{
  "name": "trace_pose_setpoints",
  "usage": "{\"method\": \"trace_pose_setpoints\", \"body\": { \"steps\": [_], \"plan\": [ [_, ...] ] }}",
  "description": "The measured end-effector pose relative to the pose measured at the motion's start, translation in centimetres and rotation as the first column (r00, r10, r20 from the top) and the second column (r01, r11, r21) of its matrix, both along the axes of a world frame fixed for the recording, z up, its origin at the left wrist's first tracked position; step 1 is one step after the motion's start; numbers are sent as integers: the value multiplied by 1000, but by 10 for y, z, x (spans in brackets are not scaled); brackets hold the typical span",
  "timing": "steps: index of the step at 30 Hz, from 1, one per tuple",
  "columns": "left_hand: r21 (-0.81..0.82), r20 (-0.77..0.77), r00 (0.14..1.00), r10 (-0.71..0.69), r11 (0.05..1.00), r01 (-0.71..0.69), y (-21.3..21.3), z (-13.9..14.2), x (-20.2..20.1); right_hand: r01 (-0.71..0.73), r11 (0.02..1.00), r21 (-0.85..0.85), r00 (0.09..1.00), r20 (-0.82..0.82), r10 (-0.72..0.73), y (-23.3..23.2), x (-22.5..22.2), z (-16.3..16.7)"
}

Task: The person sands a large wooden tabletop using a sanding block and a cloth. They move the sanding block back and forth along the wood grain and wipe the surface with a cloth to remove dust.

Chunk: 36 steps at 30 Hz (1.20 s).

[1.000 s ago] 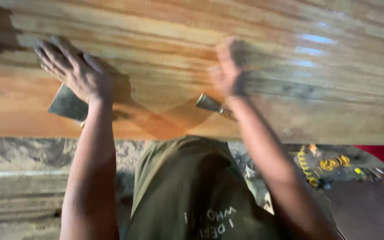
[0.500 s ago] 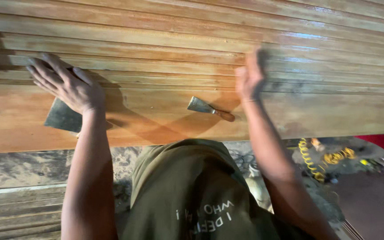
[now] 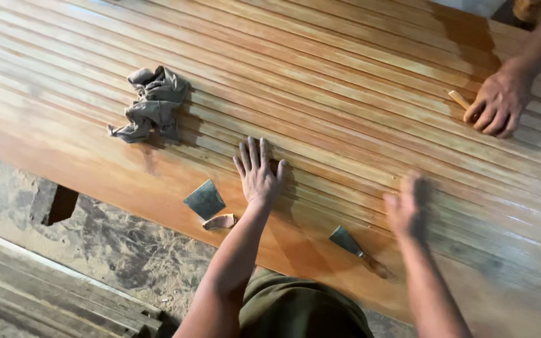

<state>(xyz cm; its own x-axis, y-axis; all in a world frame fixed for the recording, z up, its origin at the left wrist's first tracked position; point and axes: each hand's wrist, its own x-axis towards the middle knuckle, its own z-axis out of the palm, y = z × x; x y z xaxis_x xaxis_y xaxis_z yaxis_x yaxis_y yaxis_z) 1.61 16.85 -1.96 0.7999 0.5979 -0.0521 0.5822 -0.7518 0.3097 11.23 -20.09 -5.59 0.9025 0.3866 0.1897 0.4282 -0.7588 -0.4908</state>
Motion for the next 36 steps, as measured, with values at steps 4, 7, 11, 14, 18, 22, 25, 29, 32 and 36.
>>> {"method": "trace_pose_setpoints", "body": {
  "steps": [4,7,11,14,18,22,25,29,32,36],
  "plan": [
    [40,-6,999,-49,998,50,10,10,-5,-279,960,-20,959,40,280,75,10,2],
    [-25,-45,989,-137,990,136,16,7,-11,-310,950,-51,951,-26,309,46,18,30],
    [-13,-8,990,-140,990,140,13,-3,-17,-151,984,-94,988,-37,148,-2,19,55],
    [-45,-35,991,-127,991,126,10,-4,-19,-180,983,-21,983,21,180,53,6,39],
    [-72,-61,990,-125,990,120,11,2,-20,-348,937,30,937,-23,349,161,-7,19],
    [-53,-61,988,-139,989,136,11,2,-19,-449,893,41,887,-102,450,128,10,36],
    [-52,-82,986,-146,988,143,10,-2,-20,-325,935,-140,946,-46,322,54,22,60],
    [-89,-79,988,-130,988,123,9,-3,-23,-247,963,-107,968,-59,242,57,10,42],
    [-40,-69,987,-146,989,143,9,-1,-23,-356,934,-25,934,-15,356,102,3,17],
    [-66,-79,986,-146,988,140,8,1,-21,-405,914,-36,910,-116,399,83,11,29]
  ]
}}
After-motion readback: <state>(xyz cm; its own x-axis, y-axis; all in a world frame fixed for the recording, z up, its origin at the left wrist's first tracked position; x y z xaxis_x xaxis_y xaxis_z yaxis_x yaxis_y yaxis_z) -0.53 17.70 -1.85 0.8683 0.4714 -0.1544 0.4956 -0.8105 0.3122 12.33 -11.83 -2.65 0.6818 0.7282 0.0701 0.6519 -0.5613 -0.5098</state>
